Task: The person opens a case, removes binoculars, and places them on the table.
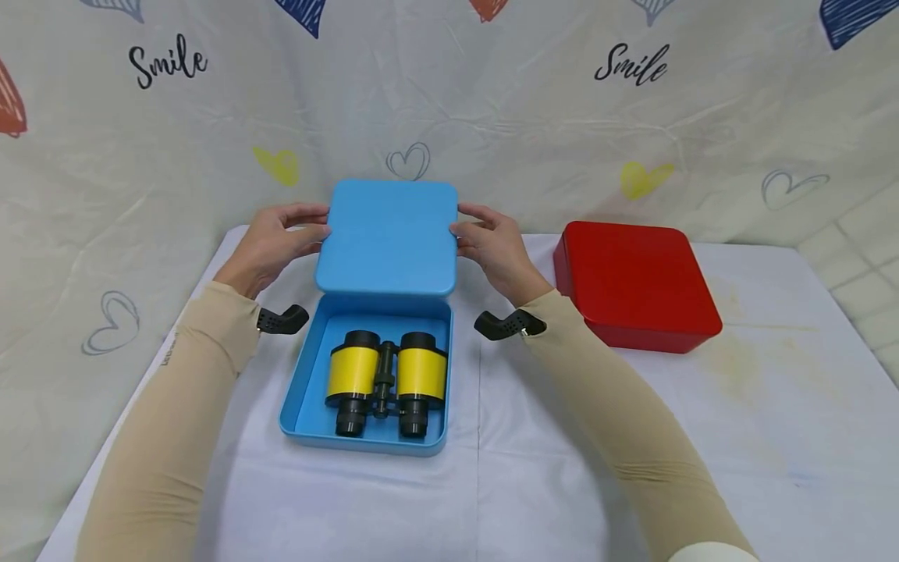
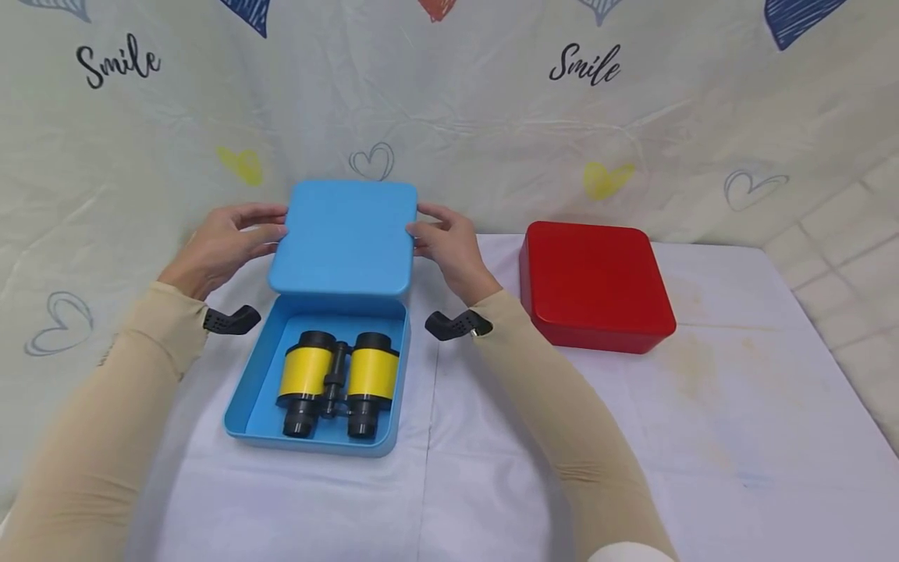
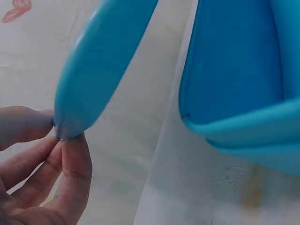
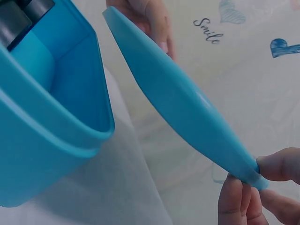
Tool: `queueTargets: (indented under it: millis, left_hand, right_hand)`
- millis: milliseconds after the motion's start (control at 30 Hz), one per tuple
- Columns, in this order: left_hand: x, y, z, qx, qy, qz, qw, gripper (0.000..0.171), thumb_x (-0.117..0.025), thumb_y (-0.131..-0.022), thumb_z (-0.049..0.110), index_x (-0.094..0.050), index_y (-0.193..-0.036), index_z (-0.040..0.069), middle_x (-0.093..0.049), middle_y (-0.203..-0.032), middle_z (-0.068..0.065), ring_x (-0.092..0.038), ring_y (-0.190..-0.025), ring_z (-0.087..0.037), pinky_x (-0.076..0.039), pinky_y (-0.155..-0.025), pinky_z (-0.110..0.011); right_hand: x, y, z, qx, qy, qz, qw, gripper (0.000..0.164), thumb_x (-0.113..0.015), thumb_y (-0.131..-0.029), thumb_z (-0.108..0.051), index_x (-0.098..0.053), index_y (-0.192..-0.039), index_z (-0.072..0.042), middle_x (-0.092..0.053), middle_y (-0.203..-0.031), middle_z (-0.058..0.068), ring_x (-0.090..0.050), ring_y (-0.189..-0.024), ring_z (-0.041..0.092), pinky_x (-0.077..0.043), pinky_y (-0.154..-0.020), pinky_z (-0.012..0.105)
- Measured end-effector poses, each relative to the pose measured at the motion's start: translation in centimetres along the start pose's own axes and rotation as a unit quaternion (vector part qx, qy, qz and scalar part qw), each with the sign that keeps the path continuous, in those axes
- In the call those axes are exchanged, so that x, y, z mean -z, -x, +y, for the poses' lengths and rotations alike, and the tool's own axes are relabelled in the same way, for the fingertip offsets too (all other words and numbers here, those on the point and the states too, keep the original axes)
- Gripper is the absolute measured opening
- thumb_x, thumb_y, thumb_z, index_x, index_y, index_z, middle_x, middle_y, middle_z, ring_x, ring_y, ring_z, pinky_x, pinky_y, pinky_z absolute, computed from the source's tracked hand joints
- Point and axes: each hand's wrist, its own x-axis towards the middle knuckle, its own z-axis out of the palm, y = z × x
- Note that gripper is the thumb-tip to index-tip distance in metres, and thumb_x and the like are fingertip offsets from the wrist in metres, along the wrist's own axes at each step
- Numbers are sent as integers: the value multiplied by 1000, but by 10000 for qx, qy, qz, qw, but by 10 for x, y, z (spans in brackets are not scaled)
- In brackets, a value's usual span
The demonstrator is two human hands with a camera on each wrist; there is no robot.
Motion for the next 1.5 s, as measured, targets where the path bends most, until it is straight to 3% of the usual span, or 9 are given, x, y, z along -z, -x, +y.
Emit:
queueTargets:
  millis: [467,1033,1500]
  left_hand:
    - [-3,-10,-15,-46,122,-335,9994,60,-65,-102,21,-43,-157,9,-49,-156,-15,-57,-136,-30,-48,-116,-46]
    - [-1,-17,-22,61,61,-457,9989,62,-66,-101,18,-42,-158,10,-46,-161,-13,-48,-144,-30,-43,-122,-46]
    - [-6,-17,-34,188,-290,-439,9984,62,-69,-100,20,-45,-157,12,-47,-161,-11,-42,-150,-31,-39,-124,-51]
  right_hand:
    - [0,-5,9,-146,262,-33,9995,51,-66,-102,-22,-52,-151,-19,-62,-138,13,-69,-101,22,-57,-106,39]
    - [-1,-18,16,-13,436,-56,9990,52,-66,-101,-21,-52,-152,-19,-63,-134,14,-68,-100,23,-59,-102,37]
    - [2,-23,32,-145,1044,-146,9943,51,-65,-100,-15,-54,-150,-16,-66,-129,18,-73,-96,24,-61,-98,37]
